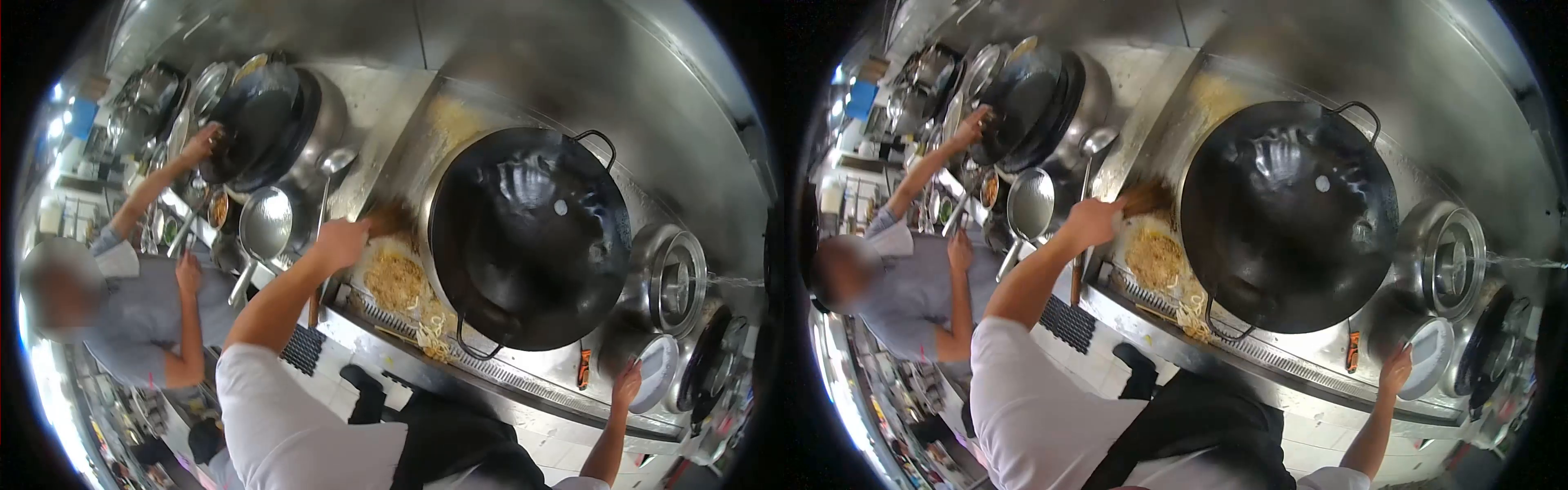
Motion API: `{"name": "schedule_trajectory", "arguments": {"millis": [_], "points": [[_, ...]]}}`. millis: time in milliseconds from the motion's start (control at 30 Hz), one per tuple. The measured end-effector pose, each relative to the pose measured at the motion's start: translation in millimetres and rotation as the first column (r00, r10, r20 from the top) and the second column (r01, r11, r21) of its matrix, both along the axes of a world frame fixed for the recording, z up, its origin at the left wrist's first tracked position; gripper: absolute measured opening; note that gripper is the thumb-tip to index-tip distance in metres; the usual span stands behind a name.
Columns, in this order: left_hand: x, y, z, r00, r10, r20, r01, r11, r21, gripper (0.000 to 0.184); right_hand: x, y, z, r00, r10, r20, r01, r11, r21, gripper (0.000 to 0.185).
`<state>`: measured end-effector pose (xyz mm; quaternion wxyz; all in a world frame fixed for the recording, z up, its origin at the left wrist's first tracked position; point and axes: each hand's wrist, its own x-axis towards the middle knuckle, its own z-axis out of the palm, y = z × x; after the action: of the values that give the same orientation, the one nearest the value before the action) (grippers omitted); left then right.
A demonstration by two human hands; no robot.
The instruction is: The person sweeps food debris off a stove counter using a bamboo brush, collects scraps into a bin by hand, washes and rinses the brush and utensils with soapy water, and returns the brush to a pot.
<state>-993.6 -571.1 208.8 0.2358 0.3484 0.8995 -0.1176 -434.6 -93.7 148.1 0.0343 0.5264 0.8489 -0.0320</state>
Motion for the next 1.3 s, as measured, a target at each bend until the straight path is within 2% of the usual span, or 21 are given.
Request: {"name": "schedule_trajectory", "arguments": {"millis": [67, 133, 200, 233, 367, 400, 467, 500, 567, 633, 667, 733, 767, 833, 867, 933, 1000, 1033, 1100, 1167, 1300], "points": [[-14, 8, 44, 0.997, -0.058, 0.040, 0.057, 0.998, 0.033, 0.062, 15, 6, -16, 0.981, 0.103, -0.167, -0.092, 0.993, 0.072, 0.043], [-41, 44, 73, 0.992, -0.053, -0.115, 0.051, 0.999, -0.018, 0.057, 8, 2, -7, 0.985, 0.090, -0.144, -0.080, 0.994, 0.073, 0.039], [-82, 104, 90, 0.956, -0.129, -0.264, 0.177, 0.970, 0.169, 0.058, 3, -2, 3, 0.986, 0.085, -0.141, -0.086, 0.996, 0.003, 0.034], [-98, 152, 104, 0.967, -0.109, -0.230, 0.136, 0.985, 0.106, 0.057, 3, -2, 3, 0.988, 0.062, -0.142, -0.060, 0.998, 0.015, 0.034], [-171, 293, 38, 0.835, -0.404, -0.374, 0.511, 0.821, 0.254, 0.063, -3, -9, 9, 0.974, 0.135, -0.181, -0.116, 0.987, 0.109, 0.031], [-172, 316, 26, 0.826, -0.414, -0.383, 0.528, 0.807, 0.264, 0.063, -5, -11, 12, 0.967, 0.156, -0.200, -0.138, 0.985, 0.103, 0.031], [-177, 346, -4, 0.854, -0.489, -0.177, 0.507, 0.858, 0.082, 0.065, -1, -5, 7, 0.979, 0.113, -0.168, -0.100, 0.991, 0.088, 0.031], [-182, 338, -21, 0.855, -0.489, -0.170, 0.507, 0.858, 0.085, 0.065, 1, -2, 3, 0.984, 0.104, -0.142, -0.091, 0.991, 0.096, 0.031], [-194, 285, -50, 0.918, -0.387, -0.084, 0.391, 0.852, 0.348, 0.050, 14, 0, -5, 0.984, 0.117, -0.131, -0.102, 0.988, 0.117, 0.031], [-185, 210, -48, 0.890, -0.435, -0.139, 0.456, 0.863, 0.220, 0.057, 6, -2, 0, 0.982, 0.108, -0.152, -0.096, 0.992, 0.084, 0.032], [-163, 174, -30, 0.908, -0.412, -0.081, 0.417, 0.906, 0.067, 0.065, 14, 1, -8, 0.968, 0.160, -0.192, -0.139, 0.983, 0.120, 0.033], [-121, 98, -20, 0.935, -0.347, -0.074, 0.340, 0.936, -0.085, 0.071, 5, -4, 3, 0.970, 0.126, -0.206, -0.121, 0.992, 0.036, 0.035], [-101, 76, -2, 0.972, -0.223, 0.078, 0.233, 0.960, -0.156, 0.071, 8, -3, -1, 0.968, 0.126, -0.217, -0.124, 0.992, 0.024, 0.035], [-69, 56, 55, 0.969, -0.188, 0.161, 0.216, 0.960, -0.180, 0.060, 15, 3, -12, 0.975, 0.137, -0.174, -0.122, 0.988, 0.094, 0.037], [-69, 44, 60, 0.971, -0.166, 0.172, 0.192, 0.970, -0.150, 0.054, 9, 2, -9, 0.973, 0.145, -0.181, -0.131, 0.988, 0.087, 0.037], [-87, 47, 60, 0.976, -0.217, 0.004, 0.214, 0.959, -0.187, 0.049, 0, -3, 6, 0.989, 0.054, -0.135, -0.056, 0.998, -0.012, 0.038], [-106, 102, 77, 0.946, -0.292, -0.141, 0.282, 0.955, -0.089, 0.043, 5, 0, 1, 0.990, 0.077, -0.119, -0.074, 0.997, 0.025, 0.037], [-134, 129, 64, 0.883, -0.418, -0.212, 0.422, 0.906, -0.030, 0.043, 2, 0, 3, 0.991, 0.061, -0.116, -0.063, 0.998, -0.009, 0.035], [-150, 212, 61, 0.907, -0.331, -0.260, 0.344, 0.939, 0.004, 0.045, 2, -3, 7, 0.994, 0.023, -0.106, -0.026, 0.999, -0.032, 0.033], [-169, 268, 20, 0.904, -0.263, -0.338, 0.321, 0.939, 0.126, 0.042, 6, -1, 3, 0.981, 0.101, -0.164, -0.102, 0.995, 0.003, 0.030], [-171, 272, -52, 0.920, -0.216, -0.327, 0.273, 0.952, 0.141, 0.045, 19, 4, -9, 0.980, 0.122, -0.156, -0.112, 0.991, 0.073, 0.031]]}}
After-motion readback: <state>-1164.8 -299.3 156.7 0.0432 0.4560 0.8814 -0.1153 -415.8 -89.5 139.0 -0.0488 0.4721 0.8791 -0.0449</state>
